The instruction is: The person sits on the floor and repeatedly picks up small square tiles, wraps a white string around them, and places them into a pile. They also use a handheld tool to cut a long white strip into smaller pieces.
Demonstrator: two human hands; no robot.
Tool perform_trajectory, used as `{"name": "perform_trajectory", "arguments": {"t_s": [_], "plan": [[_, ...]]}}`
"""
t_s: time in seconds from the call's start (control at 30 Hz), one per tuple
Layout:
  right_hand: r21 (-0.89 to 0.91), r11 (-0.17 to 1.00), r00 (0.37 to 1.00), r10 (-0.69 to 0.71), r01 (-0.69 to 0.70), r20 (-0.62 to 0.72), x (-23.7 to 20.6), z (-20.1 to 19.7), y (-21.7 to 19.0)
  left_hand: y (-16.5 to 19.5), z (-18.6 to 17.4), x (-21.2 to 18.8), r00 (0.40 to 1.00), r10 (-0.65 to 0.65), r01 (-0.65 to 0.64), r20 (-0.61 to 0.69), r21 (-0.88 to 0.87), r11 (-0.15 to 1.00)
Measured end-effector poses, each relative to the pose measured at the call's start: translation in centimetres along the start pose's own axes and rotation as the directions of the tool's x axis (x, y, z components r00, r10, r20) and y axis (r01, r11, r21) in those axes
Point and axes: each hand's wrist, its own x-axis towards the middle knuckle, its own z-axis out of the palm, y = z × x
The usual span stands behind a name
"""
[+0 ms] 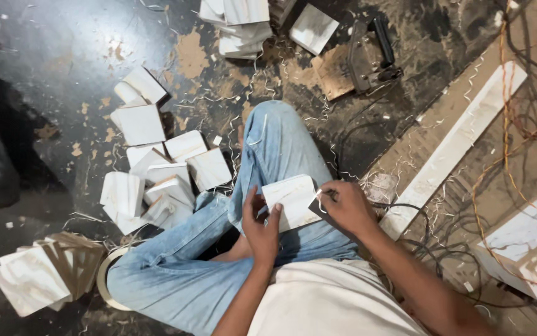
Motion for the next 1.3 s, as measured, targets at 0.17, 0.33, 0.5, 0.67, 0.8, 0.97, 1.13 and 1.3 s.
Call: {"name": "perform_trajectory", "arguments": {"t_s": [0.17,0.33,0.5,0.67,0.8,0.97,1.13,1.3], "plan": [[-0.081,0.992,0.996,-0.093,0.092,-0.009,2.1,-0.3,-1.2,-0.5,-0.5,-0.4,0.986,0.154,-0.162,0.066,0.142,0.977],[-0.168,0.984,0.993,0.076,-0.061,0.087,5.2,-1.3,-1.1,0.0,-0.3,1.8,0.979,0.143,-0.156,0.142,0.084,0.984],[-0.203,0.958,0.96,-0.156,0.204,0.231,8.7,-2.8,-2.1,0.6,0.0,2.5,0.961,0.219,-0.238,0.171,0.097,0.966],[-0.267,0.842,0.804,-0.28,0.468,0.525,12.1,-2.2,-6.1,0.9,0.7,4.4,0.938,0.233,-0.262,0.257,0.087,0.961],[-0.339,0.779,0.783,-0.29,0.527,0.551,13.6,0.1,-8.8,1.1,0.8,5.5,0.923,0.226,-0.274,0.312,0.117,0.955],[-0.167,0.864,0.801,-0.345,0.475,0.489,13.8,0.7,-8.6,1.7,0.6,5.2,0.916,0.25,-0.296,0.313,0.107,0.949],[0.05,0.916,0.907,-0.402,0.399,0.128,9.8,-2.1,-4.8,2.4,0.9,4.4,0.954,0.199,-0.209,0.223,0.018,0.978],[0.302,0.935,0.983,0.181,-0.185,0.044,1.3,-3.7,1.3,2.5,0.7,3.4,0.948,0.244,-0.282,0.206,0.185,0.941]]}}
